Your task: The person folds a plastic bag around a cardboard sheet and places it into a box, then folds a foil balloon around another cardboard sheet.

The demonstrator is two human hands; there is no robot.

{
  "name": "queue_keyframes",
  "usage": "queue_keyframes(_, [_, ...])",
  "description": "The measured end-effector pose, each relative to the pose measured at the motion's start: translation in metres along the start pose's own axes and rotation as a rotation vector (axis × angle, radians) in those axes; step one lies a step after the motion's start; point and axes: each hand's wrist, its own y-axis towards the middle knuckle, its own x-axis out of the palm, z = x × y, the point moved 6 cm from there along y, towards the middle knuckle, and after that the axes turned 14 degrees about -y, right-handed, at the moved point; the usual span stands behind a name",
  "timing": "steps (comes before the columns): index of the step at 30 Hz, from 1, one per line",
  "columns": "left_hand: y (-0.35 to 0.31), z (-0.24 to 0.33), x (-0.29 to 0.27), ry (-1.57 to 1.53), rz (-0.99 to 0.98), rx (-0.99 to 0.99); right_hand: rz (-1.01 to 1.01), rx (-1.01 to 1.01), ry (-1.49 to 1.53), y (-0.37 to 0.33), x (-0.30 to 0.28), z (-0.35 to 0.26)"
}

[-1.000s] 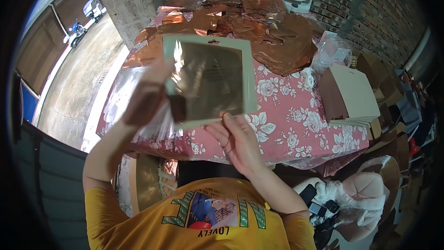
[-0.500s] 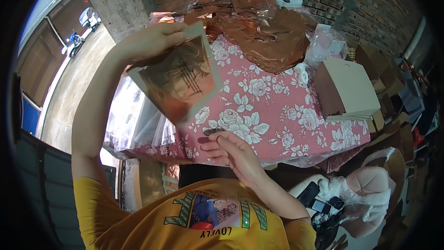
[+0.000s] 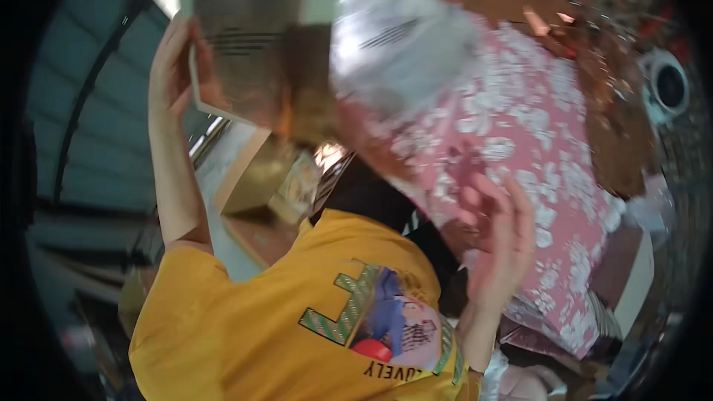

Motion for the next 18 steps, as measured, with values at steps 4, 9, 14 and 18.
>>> queue_keyframes(4, [-0.128,-0.001,-0.226,0.270,0.462,-0.026,0.029,0.033,-0.075,-0.003,-0.018,0.025])
queue_keyframes(9, [-0.262,-0.196,-0.357,0.392,0.635,-0.419,0.062,0.086,-0.161,-0.007,-0.016,0.036])
queue_keyframes(14, [-0.234,-0.329,-0.319,0.226,0.539,-0.594,0.028,0.110,-0.209,-0.011,0.001,0.040])
queue_keyframes(18, [-0.221,-0.415,-0.344,0.164,0.725,-0.795,0.077,0.126,-0.263,-0.016,0.000,0.037])
